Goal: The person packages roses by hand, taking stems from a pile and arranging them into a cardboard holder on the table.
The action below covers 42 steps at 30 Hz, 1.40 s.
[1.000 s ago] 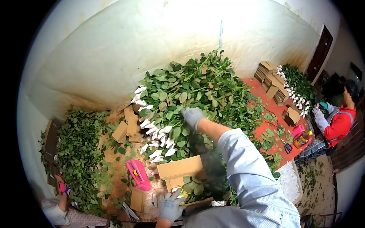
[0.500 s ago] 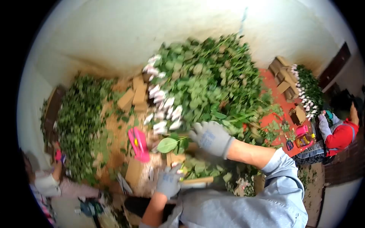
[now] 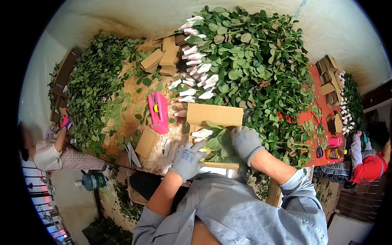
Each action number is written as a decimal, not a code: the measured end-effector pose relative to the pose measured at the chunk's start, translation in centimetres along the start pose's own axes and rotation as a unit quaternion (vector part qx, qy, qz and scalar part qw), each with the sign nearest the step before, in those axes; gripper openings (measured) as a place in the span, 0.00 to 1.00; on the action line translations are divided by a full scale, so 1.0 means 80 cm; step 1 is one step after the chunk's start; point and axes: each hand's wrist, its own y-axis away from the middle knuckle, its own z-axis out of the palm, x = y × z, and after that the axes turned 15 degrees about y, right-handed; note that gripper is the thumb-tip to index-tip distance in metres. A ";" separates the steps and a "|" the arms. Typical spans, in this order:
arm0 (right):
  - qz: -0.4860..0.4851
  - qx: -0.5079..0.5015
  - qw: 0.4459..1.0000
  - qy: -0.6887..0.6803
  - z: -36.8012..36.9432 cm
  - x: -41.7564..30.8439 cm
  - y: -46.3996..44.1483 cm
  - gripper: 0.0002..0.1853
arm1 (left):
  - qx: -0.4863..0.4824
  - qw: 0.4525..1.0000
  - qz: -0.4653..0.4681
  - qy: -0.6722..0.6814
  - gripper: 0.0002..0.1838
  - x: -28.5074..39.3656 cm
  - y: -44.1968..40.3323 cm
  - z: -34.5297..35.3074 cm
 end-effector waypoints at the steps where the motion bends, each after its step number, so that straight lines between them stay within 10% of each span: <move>1: -0.002 -0.002 1.000 0.000 -0.011 -0.004 0.000 0.23 | -0.001 1.000 -0.002 0.002 0.17 0.001 0.000 -0.001; 4: -0.048 0.079 0.990 -0.106 -0.066 -0.005 0.001 0.25 | -0.002 1.000 -0.004 -0.005 0.17 0.002 -0.002 0.000; 5: -0.059 0.150 0.979 -0.126 -0.065 -0.011 -0.006 0.11 | 0.003 1.000 -0.004 0.001 0.17 0.000 -0.003 0.002; 7: -0.068 0.115 0.985 -0.109 -0.048 -0.031 -0.034 0.22 | 0.007 1.000 -0.004 0.005 0.17 -0.001 -0.002 0.004; 25: -0.082 0.147 0.950 -0.265 0.019 -0.054 -0.081 0.11 | 0.081 0.980 0.059 0.170 0.15 -0.038 -0.021 -0.017; 42: -0.083 0.099 0.958 -0.255 0.003 -0.051 -0.074 0.20 | 0.044 0.988 -0.015 -0.148 0.06 -0.077 -0.078 -0.020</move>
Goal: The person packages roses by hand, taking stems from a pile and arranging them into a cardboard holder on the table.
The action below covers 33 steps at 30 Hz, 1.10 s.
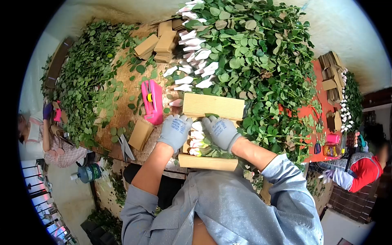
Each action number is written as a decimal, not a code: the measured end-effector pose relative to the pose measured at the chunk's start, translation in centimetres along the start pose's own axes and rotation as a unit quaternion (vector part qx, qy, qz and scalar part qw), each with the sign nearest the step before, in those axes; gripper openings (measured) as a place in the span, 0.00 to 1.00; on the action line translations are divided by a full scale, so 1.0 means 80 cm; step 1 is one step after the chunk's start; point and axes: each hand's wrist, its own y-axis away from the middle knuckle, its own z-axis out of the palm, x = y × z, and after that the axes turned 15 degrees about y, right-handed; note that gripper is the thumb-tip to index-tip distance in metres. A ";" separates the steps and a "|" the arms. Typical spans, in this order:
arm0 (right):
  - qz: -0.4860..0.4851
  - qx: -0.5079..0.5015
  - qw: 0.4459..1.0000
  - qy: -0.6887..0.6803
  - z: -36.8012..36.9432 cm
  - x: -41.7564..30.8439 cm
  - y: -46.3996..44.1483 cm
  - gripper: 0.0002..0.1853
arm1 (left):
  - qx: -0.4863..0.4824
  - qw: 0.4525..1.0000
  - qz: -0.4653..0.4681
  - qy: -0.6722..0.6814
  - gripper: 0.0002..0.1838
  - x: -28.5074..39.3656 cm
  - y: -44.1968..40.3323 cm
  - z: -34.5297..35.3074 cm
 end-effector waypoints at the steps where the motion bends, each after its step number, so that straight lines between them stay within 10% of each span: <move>1: 0.005 -0.002 1.000 0.009 0.001 -0.001 0.000 0.20 | 0.008 1.000 -0.006 0.000 0.06 0.000 0.001 0.000; 9: -0.004 0.004 1.000 0.024 0.003 -0.005 -0.002 0.20 | -0.025 0.977 -0.210 -0.006 0.08 -0.053 0.033 -0.008; 18: -0.010 0.010 0.999 0.033 0.004 -0.009 -0.003 0.19 | 0.129 0.976 0.080 0.154 0.20 0.064 0.051 -0.021; 33: 0.002 0.008 1.000 0.007 0.010 -0.001 0.001 0.21 | 0.132 0.978 0.057 0.154 0.21 0.078 0.053 0.013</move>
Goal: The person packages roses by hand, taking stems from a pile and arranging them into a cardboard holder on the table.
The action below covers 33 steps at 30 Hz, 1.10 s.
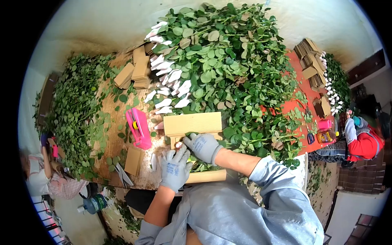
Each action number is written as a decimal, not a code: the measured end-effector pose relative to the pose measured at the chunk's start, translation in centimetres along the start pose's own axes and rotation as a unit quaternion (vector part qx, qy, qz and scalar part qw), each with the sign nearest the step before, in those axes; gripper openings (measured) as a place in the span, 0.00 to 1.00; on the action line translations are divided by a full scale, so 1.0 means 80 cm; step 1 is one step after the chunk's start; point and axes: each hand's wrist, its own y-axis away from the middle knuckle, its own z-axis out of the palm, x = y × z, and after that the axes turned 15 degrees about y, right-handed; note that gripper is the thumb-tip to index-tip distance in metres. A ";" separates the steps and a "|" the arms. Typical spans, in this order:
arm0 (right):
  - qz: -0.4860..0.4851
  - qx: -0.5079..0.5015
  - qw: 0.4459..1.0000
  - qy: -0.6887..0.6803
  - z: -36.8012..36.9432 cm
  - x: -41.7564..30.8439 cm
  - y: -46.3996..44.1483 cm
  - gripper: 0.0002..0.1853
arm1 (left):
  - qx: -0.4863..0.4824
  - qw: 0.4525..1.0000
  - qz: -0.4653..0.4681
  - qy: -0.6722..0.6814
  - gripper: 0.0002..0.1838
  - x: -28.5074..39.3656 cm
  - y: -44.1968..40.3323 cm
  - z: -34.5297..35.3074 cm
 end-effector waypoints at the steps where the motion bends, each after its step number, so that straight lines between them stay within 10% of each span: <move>1: -0.007 0.006 1.000 -0.001 0.002 0.000 0.000 0.21 | -0.005 1.000 -0.004 0.008 0.21 -0.001 0.000 0.001; 14: -0.048 0.098 0.994 0.025 -0.093 0.031 -0.018 0.15 | -0.002 1.000 0.002 0.016 0.20 -0.008 0.005 0.003; 33: 0.250 0.094 0.959 0.094 -0.139 0.233 -0.226 0.18 | 0.010 1.000 0.011 -0.008 0.19 -0.001 0.003 -0.002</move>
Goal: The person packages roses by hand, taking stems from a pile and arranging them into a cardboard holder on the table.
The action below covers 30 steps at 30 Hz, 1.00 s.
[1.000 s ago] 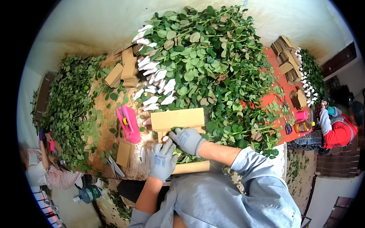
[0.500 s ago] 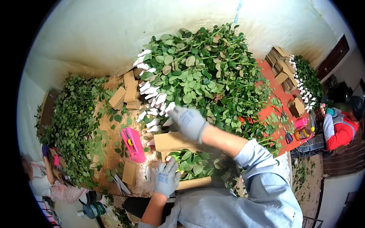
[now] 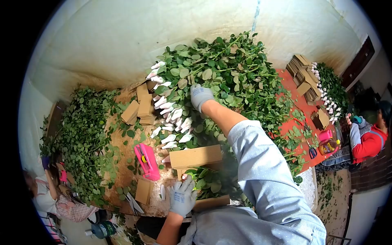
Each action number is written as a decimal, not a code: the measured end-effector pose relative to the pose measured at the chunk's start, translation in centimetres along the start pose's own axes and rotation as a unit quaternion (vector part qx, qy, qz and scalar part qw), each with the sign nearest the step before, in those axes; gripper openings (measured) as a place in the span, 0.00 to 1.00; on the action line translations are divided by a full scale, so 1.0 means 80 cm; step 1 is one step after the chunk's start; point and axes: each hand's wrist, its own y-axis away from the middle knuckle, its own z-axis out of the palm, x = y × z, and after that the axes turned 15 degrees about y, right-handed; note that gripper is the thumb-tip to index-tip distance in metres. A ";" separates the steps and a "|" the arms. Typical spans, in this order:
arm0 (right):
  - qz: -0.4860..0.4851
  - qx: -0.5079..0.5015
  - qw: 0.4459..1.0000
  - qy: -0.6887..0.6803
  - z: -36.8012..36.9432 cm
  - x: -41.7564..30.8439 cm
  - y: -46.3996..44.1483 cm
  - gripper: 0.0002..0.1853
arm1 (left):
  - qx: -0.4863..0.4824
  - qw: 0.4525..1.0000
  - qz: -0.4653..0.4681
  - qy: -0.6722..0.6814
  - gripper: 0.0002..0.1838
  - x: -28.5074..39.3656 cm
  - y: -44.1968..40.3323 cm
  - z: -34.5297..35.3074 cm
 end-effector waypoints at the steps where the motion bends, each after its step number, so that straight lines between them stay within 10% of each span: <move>1: 0.003 0.007 1.000 0.000 0.013 0.003 -0.004 0.19 | 0.000 1.000 -0.001 0.000 0.19 -0.001 0.000 0.000; 13: -0.162 0.002 0.976 0.144 -0.003 0.043 0.056 0.14 | -0.023 1.000 -0.019 0.001 0.20 -0.018 0.010 0.014; 22: -0.068 0.026 0.994 0.080 0.087 0.051 0.079 0.13 | -0.023 1.000 -0.009 0.006 0.20 -0.010 0.006 0.007; 30: -0.233 0.021 0.962 0.140 0.042 0.036 0.132 0.12 | -0.009 1.000 0.000 0.003 0.19 -0.012 0.007 0.011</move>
